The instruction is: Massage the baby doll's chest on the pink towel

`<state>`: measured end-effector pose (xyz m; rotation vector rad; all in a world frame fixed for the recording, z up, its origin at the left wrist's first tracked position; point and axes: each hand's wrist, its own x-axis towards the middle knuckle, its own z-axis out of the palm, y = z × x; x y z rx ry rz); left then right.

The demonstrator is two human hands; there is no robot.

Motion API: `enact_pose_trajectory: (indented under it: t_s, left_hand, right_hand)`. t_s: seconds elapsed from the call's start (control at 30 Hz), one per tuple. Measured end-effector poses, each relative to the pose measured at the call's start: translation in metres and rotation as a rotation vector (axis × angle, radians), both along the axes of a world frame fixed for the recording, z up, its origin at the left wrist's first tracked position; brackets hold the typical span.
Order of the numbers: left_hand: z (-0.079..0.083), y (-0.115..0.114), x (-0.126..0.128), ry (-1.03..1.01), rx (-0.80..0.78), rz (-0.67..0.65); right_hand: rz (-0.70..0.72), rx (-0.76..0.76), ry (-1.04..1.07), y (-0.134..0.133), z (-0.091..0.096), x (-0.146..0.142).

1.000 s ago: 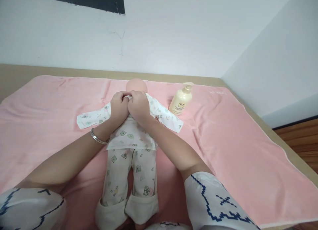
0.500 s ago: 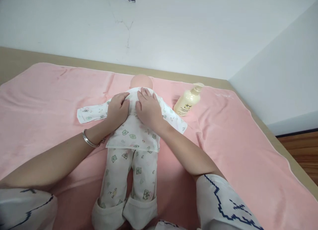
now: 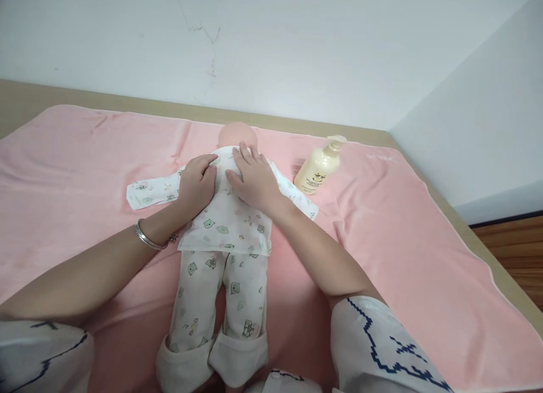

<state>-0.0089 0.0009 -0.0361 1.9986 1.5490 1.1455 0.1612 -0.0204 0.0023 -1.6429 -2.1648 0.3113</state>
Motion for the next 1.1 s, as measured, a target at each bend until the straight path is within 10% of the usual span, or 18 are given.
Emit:
enact_pose_trajectory:
  t_s: [0.13, 0.27, 0.5, 0.77, 1.1]
  left_hand:
    - [0.002, 0.000, 0.000, 0.031, -0.007, -0.001]
    - [0.003, 0.002, 0.001, 0.073, 0.003, -0.002]
    - [0.008, -0.002, 0.002, 0.089, -0.031, -0.001]
    - [0.007, 0.000, 0.002, 0.110, -0.025, -0.003]
    - [0.005, -0.001, 0.001, 0.081, -0.008, -0.026]
  right_hand:
    - [-0.117, -0.058, -0.122, -0.037, 0.010, -0.020]
    - [0.108, 0.012, -0.215, -0.073, 0.013, -0.043]
    - [0.007, -0.075, -0.116, -0.012, 0.014, -0.009]
    - [0.070, 0.078, -0.227, -0.066, 0.004, -0.042]
    - [-0.070, -0.026, -0.102, -0.009, 0.005, -0.003]
